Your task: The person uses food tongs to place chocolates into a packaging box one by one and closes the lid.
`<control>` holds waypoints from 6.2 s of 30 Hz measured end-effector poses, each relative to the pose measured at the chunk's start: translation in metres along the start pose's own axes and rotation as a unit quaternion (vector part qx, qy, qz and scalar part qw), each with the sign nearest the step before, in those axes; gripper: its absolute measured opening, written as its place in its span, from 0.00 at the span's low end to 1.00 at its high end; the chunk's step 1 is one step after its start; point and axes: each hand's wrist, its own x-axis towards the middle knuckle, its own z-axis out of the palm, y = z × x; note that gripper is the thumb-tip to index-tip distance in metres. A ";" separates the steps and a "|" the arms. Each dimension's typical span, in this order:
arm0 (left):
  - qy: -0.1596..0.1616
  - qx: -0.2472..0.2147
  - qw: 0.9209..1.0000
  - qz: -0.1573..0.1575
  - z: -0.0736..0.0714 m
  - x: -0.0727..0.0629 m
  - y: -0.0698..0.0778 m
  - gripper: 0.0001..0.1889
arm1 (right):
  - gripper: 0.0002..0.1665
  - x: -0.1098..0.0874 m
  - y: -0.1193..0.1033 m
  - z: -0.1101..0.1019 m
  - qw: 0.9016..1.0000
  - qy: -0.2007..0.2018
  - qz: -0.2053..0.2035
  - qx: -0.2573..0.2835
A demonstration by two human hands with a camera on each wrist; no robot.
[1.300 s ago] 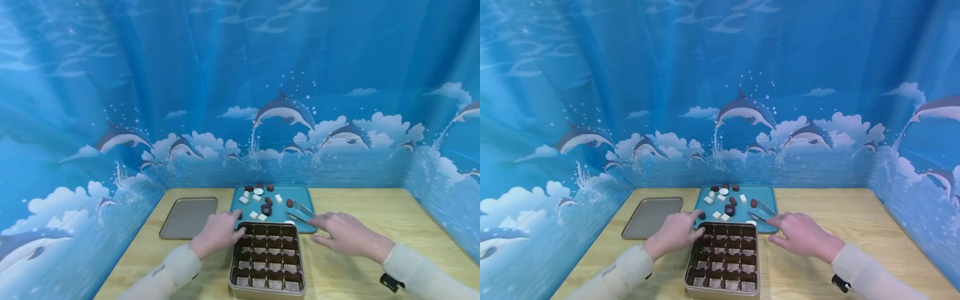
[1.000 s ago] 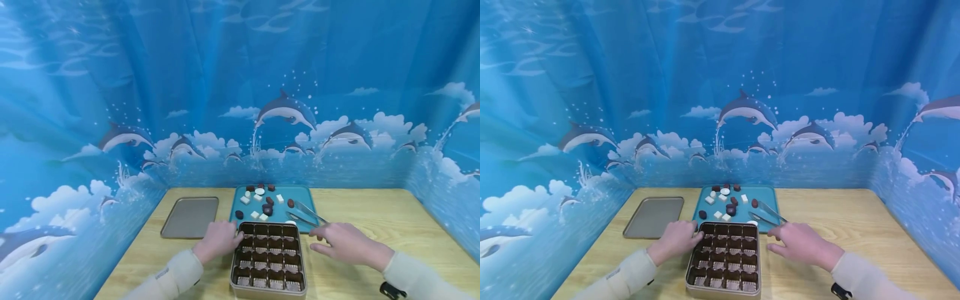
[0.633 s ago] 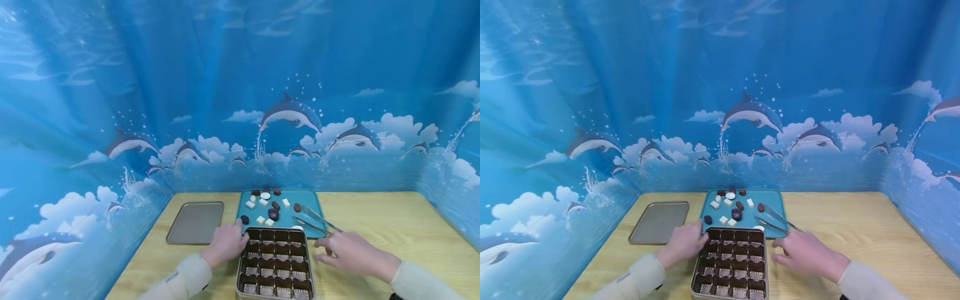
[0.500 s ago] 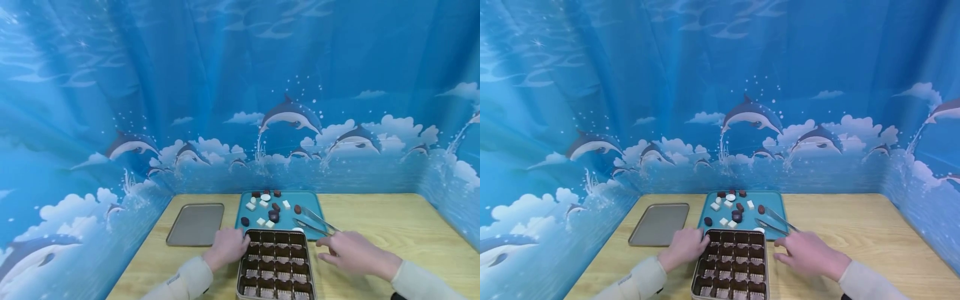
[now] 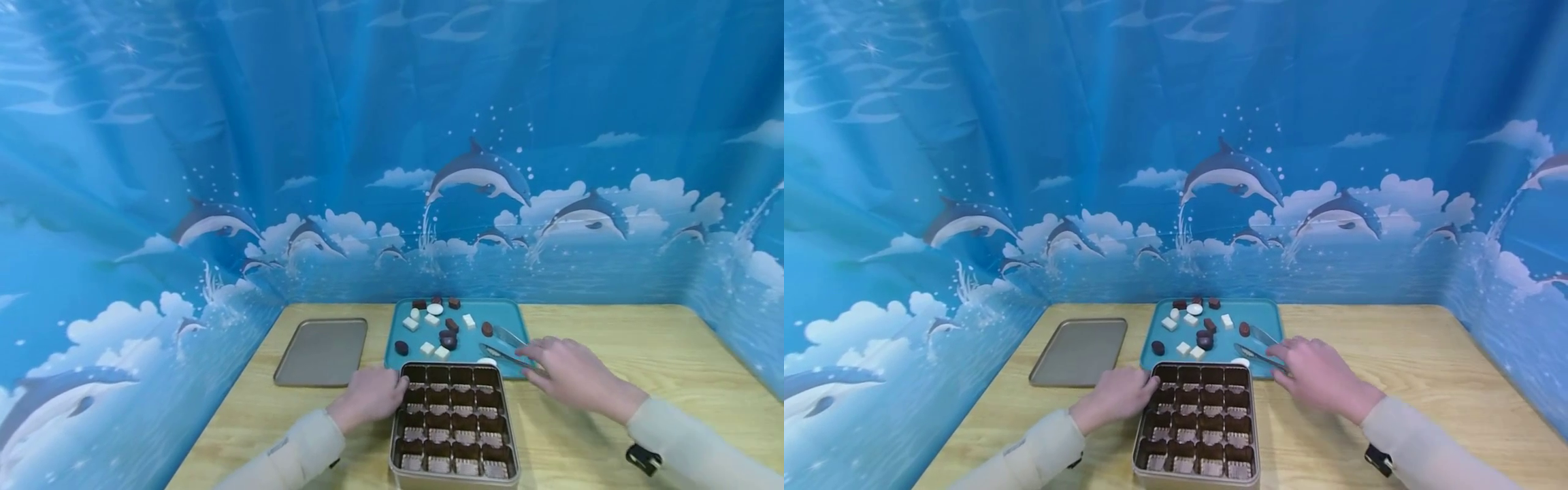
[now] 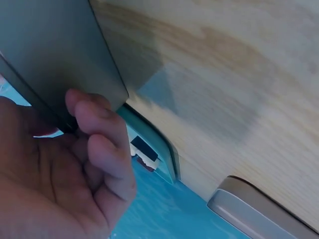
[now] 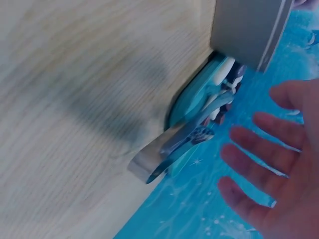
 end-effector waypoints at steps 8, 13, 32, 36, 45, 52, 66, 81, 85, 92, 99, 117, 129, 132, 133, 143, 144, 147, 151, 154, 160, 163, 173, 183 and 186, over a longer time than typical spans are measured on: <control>-0.032 -0.028 0.999 -0.005 0.003 -0.005 0.000 0.29 | 0.37 0.007 0.019 0.009 0.996 -0.040 0.076 -0.003; -0.030 -0.018 0.999 -0.011 0.008 -0.007 -0.002 0.30 | 0.45 0.011 0.025 0.021 0.990 -0.088 0.110 0.030; -0.009 0.008 0.999 -0.036 0.011 -0.014 -0.011 0.27 | 0.41 0.016 0.020 0.035 0.981 -0.115 0.147 0.059; -0.011 0.001 0.999 -0.037 0.013 -0.015 -0.012 0.27 | 0.39 0.016 0.020 0.038 0.981 -0.113 0.143 0.062; -0.012 0.002 0.999 -0.034 0.013 -0.016 -0.008 0.27 | 0.33 0.005 0.016 0.023 0.985 -0.070 0.143 0.072; -0.016 0.007 0.999 -0.038 0.012 -0.017 -0.009 0.27 | 0.27 -0.002 0.011 0.004 0.990 -0.047 0.108 0.072; -0.023 -0.020 0.998 -0.047 0.010 -0.019 -0.011 0.26 | 0.24 0.003 0.008 0.015 0.995 -0.064 0.064 0.049; -0.003 -0.021 0.999 -0.048 0.012 -0.017 -0.011 0.25 | 0.21 0.009 0.009 0.026 0.995 -0.042 0.068 0.053; -0.001 -0.022 0.999 -0.046 0.013 -0.015 -0.010 0.24 | 0.23 0.007 0.010 0.023 0.995 -0.043 0.075 0.054; -0.005 -0.029 0.998 -0.050 0.014 -0.016 -0.010 0.24 | 0.23 0.007 0.011 0.011 0.994 -0.026 0.086 0.060; -0.007 -0.023 0.998 -0.055 0.014 -0.014 -0.010 0.25 | 0.23 0.009 0.004 -0.007 0.992 -0.026 0.098 0.074; -0.014 -0.019 0.998 -0.061 0.012 -0.015 -0.008 0.25 | 0.23 -0.005 -0.028 -0.017 0.998 -0.032 0.018 0.051; -0.018 -0.013 0.998 -0.067 0.008 -0.015 -0.006 0.24 | 0.25 -0.003 -0.031 -0.017 0.997 -0.045 0.022 0.054; -0.018 -0.012 0.997 -0.069 0.008 -0.015 -0.006 0.24 | 0.26 -0.002 -0.032 -0.017 0.998 -0.041 0.020 0.047; -0.018 -0.011 0.997 -0.068 0.007 -0.015 -0.006 0.24 | 0.27 -0.001 -0.032 -0.017 0.998 -0.039 0.020 0.046; -0.014 0.000 0.998 -0.065 0.009 -0.013 -0.008 0.24 | 0.22 0.021 -0.032 -0.011 0.997 -0.042 0.030 0.058; -0.012 -0.001 0.998 -0.064 0.009 -0.013 -0.008 0.25 | 0.22 0.025 -0.032 -0.009 0.997 -0.043 0.033 0.062; -0.013 -0.004 0.998 -0.065 0.009 -0.013 -0.009 0.25 | 0.22 0.038 -0.032 -0.004 0.996 -0.050 0.037 0.065; -0.017 -0.010 0.998 -0.065 0.009 -0.015 -0.009 0.26 | 0.24 0.055 -0.033 0.003 0.994 -0.082 0.041 0.065; -0.016 -0.008 0.998 -0.063 0.009 -0.015 -0.009 0.26 | 0.23 0.065 -0.034 0.008 0.991 -0.110 0.042 0.064; -0.015 -0.002 0.998 -0.060 0.011 -0.014 -0.008 0.26 | 0.20 0.076 -0.036 0.015 0.987 -0.141 0.042 0.065; -0.014 0.001 0.998 -0.060 0.011 -0.013 -0.008 0.26 | 0.19 0.079 -0.036 0.017 0.987 -0.145 0.036 0.058; -0.011 0.006 0.998 -0.063 0.010 -0.014 -0.007 0.26 | 0.12 0.086 -0.040 0.020 0.986 -0.151 0.044 0.063; -0.008 -0.002 0.997 -0.072 0.011 -0.014 -0.006 0.25 | 0.19 0.084 -0.036 0.015 0.986 -0.144 0.049 0.066; -0.009 -0.005 0.997 -0.071 0.011 -0.013 -0.007 0.25 | 0.20 0.085 -0.034 0.011 0.986 -0.140 0.056 0.070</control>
